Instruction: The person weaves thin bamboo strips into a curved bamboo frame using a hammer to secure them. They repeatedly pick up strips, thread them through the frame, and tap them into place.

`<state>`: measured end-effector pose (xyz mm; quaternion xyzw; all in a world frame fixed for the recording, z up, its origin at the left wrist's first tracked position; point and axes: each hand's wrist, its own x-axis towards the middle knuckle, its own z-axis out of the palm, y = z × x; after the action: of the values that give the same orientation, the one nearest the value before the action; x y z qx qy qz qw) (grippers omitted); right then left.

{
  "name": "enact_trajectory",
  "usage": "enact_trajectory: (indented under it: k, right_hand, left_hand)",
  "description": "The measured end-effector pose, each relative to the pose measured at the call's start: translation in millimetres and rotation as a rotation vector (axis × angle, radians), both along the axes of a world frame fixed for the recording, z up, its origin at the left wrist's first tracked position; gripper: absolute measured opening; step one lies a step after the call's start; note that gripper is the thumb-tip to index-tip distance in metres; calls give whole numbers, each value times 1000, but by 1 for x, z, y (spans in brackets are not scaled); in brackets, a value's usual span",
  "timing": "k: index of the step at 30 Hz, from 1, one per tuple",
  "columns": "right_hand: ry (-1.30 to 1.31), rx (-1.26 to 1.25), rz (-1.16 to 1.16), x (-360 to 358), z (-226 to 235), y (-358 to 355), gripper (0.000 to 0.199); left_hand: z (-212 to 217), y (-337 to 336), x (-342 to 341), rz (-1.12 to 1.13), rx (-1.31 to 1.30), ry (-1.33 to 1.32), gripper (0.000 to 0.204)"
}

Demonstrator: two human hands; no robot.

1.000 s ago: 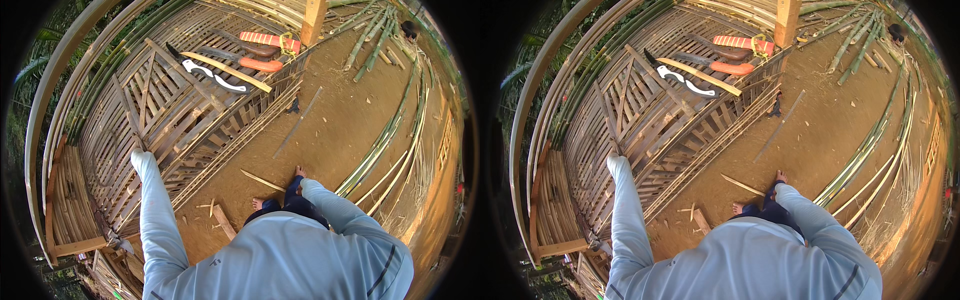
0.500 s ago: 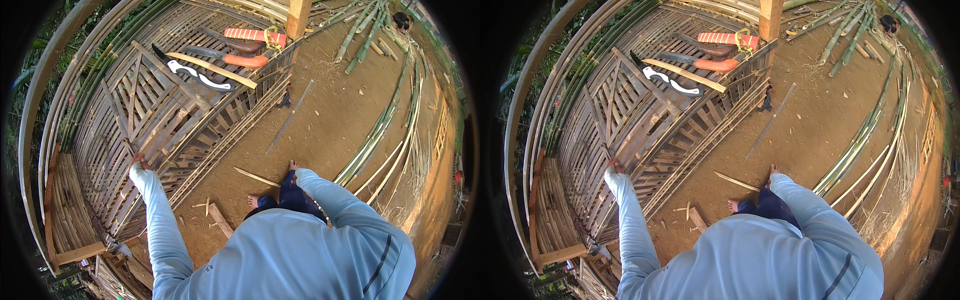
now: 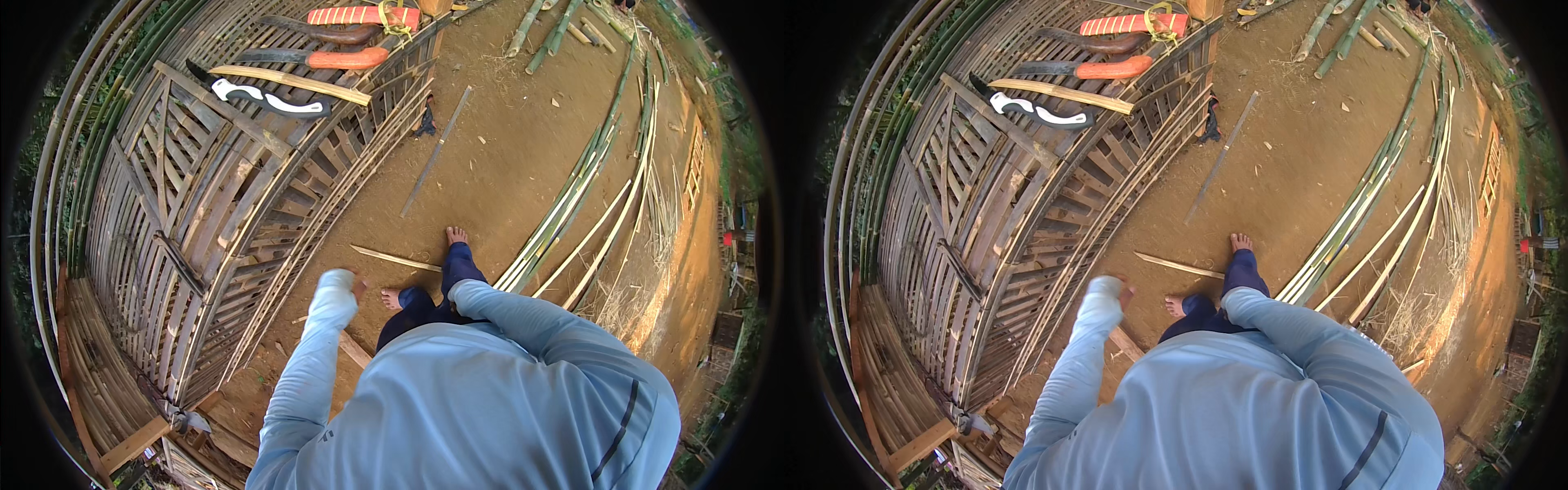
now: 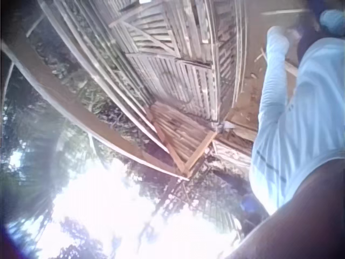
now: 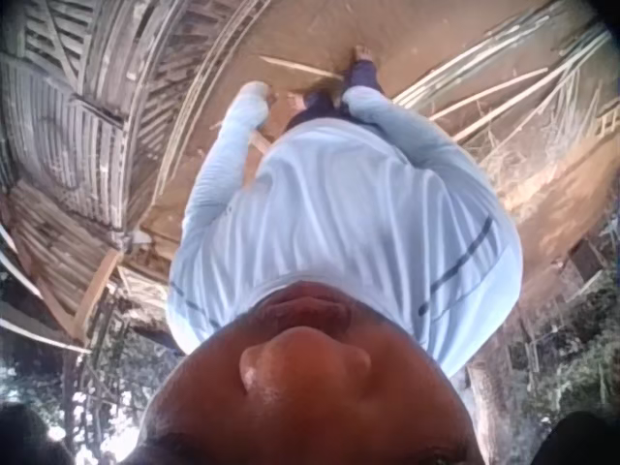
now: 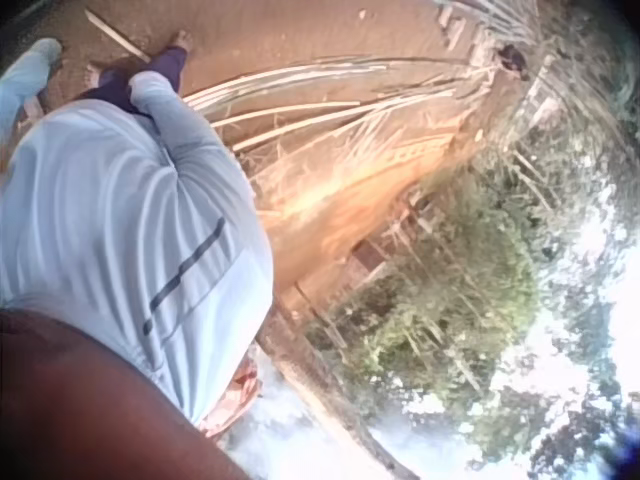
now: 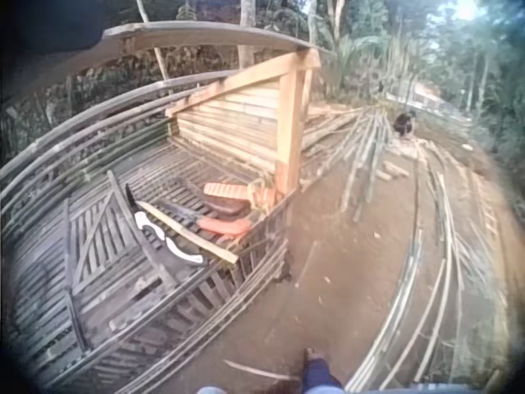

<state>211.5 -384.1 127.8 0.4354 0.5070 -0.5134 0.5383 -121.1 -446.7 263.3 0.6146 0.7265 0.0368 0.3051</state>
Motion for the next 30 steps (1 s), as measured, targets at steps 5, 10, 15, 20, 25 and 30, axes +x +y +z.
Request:
enact_trajectory:
  k: [5,10,15,20,25,30]
  right_hand:
    - [178,96,43,2,42,6,34]
    - [154,176,12,4,27,5,32]
    - [189,205,9,5,26,-11,31]
    - [242,221,13,9,28,-20,29]
    - [307,237,42,10,28,-22,28]
    - [397,248,83,10,30,-11,27]
  left_hand:
    - [-28,-60,57,-360,-507,-269,29]
    - [-28,-62,89,-265,-539,-399,29]
    - [-27,-78,87,-151,-544,-397,29]
    - [-23,-87,93,-60,-545,-400,28]
    - [-28,-60,119,-8,-500,-417,28]
    - [-21,-37,145,59,-451,-399,28]
